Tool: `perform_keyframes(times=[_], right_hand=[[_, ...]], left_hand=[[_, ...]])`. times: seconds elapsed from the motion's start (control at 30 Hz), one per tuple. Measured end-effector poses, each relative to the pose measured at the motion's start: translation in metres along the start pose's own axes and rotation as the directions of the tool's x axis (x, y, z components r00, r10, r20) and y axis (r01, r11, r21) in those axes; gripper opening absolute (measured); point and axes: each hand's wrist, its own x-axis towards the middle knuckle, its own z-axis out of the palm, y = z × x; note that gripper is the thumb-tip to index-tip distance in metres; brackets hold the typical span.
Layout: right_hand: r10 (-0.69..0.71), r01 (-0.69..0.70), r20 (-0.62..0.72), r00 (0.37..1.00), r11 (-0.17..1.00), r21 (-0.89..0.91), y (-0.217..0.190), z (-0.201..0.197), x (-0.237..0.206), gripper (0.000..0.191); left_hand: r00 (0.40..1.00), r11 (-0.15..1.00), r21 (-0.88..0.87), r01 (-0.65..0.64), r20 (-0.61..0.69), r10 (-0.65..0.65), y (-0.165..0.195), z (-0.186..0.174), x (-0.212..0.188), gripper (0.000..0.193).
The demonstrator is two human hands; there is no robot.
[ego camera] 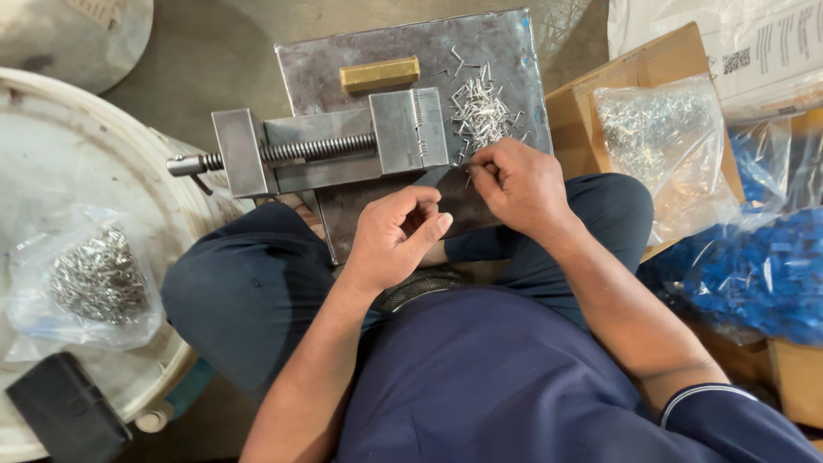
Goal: The person sits at a low table and repeatedly picks up small metal fasteners, places them into a metal jig, and secures them by turning a screw mechanism. The person then removes the assembled fasteners and places them on the table.
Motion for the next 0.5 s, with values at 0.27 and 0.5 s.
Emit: perform_keyframes(times=[0.27,0.5], right_hand=[[0.165,-0.169,0.038,0.986,0.958,0.233,0.013,-0.005,-0.007,0.01],[0.016,-0.019,0.036,0.999,0.997,0.074,0.002,-0.007,-0.012,0.012]], left_hand=[[0.999,0.999,0.03,-0.029,-0.016,0.03,0.0,0.001,0.0,0.025],[0.999,0.998,0.05,-0.037,-0.01,0.037,0.0,0.001,0.0,0.025]])
